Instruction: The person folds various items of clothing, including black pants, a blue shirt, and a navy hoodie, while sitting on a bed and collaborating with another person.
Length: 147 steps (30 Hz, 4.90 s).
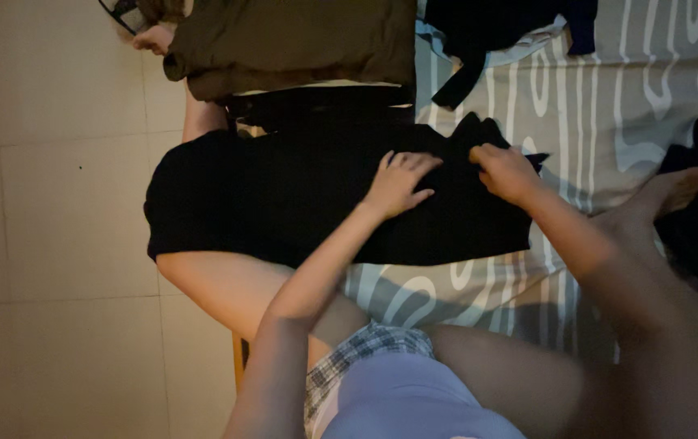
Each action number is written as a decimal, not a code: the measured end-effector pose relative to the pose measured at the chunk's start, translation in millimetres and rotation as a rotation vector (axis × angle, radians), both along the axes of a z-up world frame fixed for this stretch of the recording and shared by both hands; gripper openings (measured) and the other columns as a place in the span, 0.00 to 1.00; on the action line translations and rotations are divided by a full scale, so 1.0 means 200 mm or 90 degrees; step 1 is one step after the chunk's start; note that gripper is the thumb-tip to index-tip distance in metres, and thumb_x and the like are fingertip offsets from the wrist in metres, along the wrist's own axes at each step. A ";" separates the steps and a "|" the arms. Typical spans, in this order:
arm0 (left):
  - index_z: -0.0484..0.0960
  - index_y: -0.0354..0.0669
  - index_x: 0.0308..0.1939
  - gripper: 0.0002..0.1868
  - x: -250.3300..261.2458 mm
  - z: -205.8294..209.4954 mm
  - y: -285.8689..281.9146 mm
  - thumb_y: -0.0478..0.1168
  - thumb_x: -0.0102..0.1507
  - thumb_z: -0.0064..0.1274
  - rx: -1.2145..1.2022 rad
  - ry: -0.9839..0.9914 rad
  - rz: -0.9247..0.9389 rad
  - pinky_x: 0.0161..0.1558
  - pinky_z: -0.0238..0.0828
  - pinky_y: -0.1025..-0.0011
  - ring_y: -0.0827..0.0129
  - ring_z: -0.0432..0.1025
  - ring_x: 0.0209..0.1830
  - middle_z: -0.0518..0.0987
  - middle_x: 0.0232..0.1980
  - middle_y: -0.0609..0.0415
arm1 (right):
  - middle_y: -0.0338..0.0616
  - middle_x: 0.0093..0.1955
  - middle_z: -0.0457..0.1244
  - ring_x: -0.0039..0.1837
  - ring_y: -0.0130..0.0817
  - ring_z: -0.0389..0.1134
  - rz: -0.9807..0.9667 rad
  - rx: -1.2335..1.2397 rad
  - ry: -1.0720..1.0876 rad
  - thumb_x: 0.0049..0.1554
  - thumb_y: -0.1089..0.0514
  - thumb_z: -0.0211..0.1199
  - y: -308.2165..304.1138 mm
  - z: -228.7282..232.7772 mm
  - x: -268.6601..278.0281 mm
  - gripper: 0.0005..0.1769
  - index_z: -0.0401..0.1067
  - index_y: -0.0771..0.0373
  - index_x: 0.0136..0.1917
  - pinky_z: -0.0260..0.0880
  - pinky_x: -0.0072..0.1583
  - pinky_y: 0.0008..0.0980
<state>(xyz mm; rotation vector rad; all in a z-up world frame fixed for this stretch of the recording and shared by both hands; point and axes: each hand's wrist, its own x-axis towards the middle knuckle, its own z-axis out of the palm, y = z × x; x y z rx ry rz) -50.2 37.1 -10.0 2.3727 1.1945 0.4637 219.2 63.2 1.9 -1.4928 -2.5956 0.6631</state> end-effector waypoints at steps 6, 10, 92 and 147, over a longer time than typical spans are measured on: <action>0.68 0.53 0.76 0.37 0.07 -0.10 -0.07 0.53 0.64 0.61 -0.134 0.049 0.122 0.66 0.60 0.53 0.54 0.65 0.64 0.73 0.62 0.48 | 0.44 0.54 0.62 0.60 0.45 0.64 0.079 0.114 -0.074 0.48 0.64 0.66 -0.02 -0.04 0.02 0.16 0.70 0.56 0.51 0.63 0.62 0.44; 0.72 0.46 0.63 0.37 0.05 -0.12 -0.03 0.48 0.52 0.66 0.136 -0.055 0.223 0.60 0.56 0.47 0.47 0.63 0.66 0.72 0.67 0.39 | 0.41 0.58 0.61 0.63 0.44 0.63 0.109 0.139 -0.059 0.49 0.63 0.66 -0.01 -0.05 0.10 0.20 0.70 0.57 0.55 0.63 0.64 0.45; 0.84 0.35 0.49 0.20 -0.62 0.04 0.13 0.39 0.56 0.47 -0.349 -0.455 0.060 0.49 0.75 0.64 0.58 0.77 0.48 0.84 0.50 0.44 | 0.47 0.56 0.64 0.58 0.45 0.63 0.077 0.034 0.026 0.50 0.37 0.70 0.01 0.01 0.06 0.29 0.76 0.61 0.53 0.63 0.61 0.45; 0.80 0.41 0.49 0.09 -0.42 0.03 0.16 0.34 0.64 0.55 -0.108 -0.159 0.265 0.52 0.74 0.59 0.46 0.75 0.51 0.78 0.50 0.45 | 0.53 0.50 0.72 0.49 0.50 0.74 -0.034 -0.239 -0.060 0.56 0.55 0.62 0.29 0.26 0.17 0.23 0.76 0.62 0.64 0.76 0.54 0.47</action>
